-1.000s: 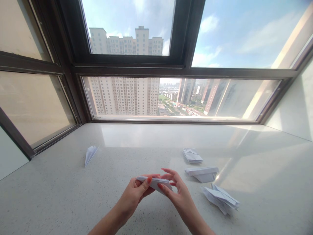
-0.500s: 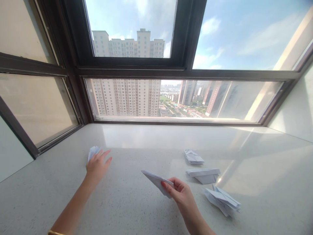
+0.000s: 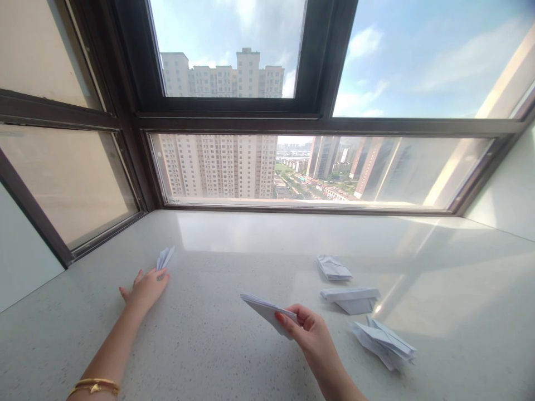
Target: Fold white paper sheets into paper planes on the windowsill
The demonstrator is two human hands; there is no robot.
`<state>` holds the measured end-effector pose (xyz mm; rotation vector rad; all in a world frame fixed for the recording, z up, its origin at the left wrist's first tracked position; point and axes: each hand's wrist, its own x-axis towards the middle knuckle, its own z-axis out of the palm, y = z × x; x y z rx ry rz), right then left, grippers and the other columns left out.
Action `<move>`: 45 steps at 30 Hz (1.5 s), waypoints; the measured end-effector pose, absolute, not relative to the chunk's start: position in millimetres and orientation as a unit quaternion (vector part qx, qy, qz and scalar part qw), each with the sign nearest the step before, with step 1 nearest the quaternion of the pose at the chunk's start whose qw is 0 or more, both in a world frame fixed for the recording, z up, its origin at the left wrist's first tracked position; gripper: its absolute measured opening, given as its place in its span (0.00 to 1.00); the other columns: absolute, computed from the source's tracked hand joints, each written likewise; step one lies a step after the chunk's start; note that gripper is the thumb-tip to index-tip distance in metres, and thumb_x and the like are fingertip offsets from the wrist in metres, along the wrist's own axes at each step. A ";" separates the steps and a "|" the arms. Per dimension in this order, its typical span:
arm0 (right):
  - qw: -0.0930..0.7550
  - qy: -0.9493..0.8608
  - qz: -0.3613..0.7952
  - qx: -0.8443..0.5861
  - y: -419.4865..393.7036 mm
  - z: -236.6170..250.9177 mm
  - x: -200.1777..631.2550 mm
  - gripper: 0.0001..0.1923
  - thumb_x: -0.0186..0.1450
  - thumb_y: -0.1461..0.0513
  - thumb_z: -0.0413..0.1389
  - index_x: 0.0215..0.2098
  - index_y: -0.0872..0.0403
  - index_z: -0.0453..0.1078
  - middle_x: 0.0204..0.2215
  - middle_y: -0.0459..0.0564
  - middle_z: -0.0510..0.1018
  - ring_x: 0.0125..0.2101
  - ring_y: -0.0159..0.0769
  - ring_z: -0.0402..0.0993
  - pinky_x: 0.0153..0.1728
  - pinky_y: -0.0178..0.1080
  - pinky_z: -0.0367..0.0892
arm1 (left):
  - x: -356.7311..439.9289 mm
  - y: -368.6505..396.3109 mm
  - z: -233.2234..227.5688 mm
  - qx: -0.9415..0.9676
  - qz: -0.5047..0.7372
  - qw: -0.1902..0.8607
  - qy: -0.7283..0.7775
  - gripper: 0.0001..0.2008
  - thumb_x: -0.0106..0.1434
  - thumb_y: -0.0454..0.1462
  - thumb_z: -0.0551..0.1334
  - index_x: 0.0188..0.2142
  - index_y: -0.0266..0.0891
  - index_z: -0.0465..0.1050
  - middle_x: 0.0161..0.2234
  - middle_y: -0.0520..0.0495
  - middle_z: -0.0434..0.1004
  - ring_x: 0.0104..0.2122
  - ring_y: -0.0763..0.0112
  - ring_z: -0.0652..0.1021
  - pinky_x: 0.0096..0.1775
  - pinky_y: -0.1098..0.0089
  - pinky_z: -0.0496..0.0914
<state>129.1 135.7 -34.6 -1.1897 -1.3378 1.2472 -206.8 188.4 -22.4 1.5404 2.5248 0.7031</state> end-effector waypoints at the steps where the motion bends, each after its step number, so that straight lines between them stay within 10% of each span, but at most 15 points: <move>1: 0.462 -0.544 0.507 -0.483 135.9 -34.7 129.1 0.18 0.50 0.48 0.57 0.21 0.56 0.67 0.16 0.42 0.64 0.21 0.30 0.57 0.23 0.32 0.51 | -206.2 187.8 -20.5 0.502 0.231 0.051 0.832 0.16 0.55 0.40 0.51 0.39 0.42 0.74 0.50 0.38 0.67 0.54 0.39 0.58 0.47 0.34 0.42; 8: 0.461 -0.542 0.514 -0.480 137.2 -37.8 129.8 0.18 0.50 0.49 0.57 0.21 0.57 0.67 0.17 0.43 0.64 0.22 0.30 0.56 0.23 0.33 0.51 | -192.8 185.1 -9.2 0.545 0.265 0.061 0.793 0.21 0.56 0.41 0.50 0.46 0.34 0.68 0.41 0.41 0.76 0.42 0.59 0.74 0.40 0.69 0.67; 22: 0.466 -0.551 0.502 -0.477 135.3 -38.5 127.4 0.17 0.52 0.50 0.56 0.22 0.57 0.67 0.18 0.43 0.64 0.22 0.30 0.56 0.24 0.32 0.52 | -186.3 215.2 -14.8 0.554 0.267 -0.017 0.788 0.27 0.53 0.38 0.52 0.53 0.33 0.55 0.53 0.33 0.60 0.52 0.47 0.62 0.46 0.53 0.61; 29: 0.472 -0.544 0.512 -0.468 139.2 -42.5 128.5 0.18 0.51 0.50 0.57 0.21 0.58 0.67 0.17 0.43 0.64 0.21 0.28 0.55 0.22 0.31 0.51 | -196.9 226.9 -2.9 0.553 0.262 0.044 0.790 0.12 0.49 0.36 0.57 0.35 0.38 0.70 0.43 0.36 0.72 0.47 0.45 0.67 0.45 0.52 0.58; 34: 0.471 -0.545 0.514 -0.466 140.3 -43.7 126.9 0.19 0.50 0.49 0.57 0.21 0.58 0.68 0.16 0.43 0.64 0.21 0.28 0.55 0.22 0.31 0.51 | -188.1 215.9 5.6 0.532 0.313 0.122 0.777 0.06 0.48 0.38 0.58 0.26 0.37 0.69 0.33 0.38 0.75 0.40 0.45 0.71 0.39 0.56 0.62; 45: 0.481 -0.517 0.529 -0.471 139.0 -40.6 126.8 0.19 0.49 0.49 0.58 0.20 0.58 0.66 0.15 0.42 0.63 0.19 0.27 0.55 0.20 0.31 0.49 | -64.4 150.1 15.8 0.408 0.542 0.614 0.404 0.27 0.51 0.36 0.64 0.50 0.42 0.57 0.33 0.47 0.74 0.32 0.70 0.75 0.37 0.70 0.67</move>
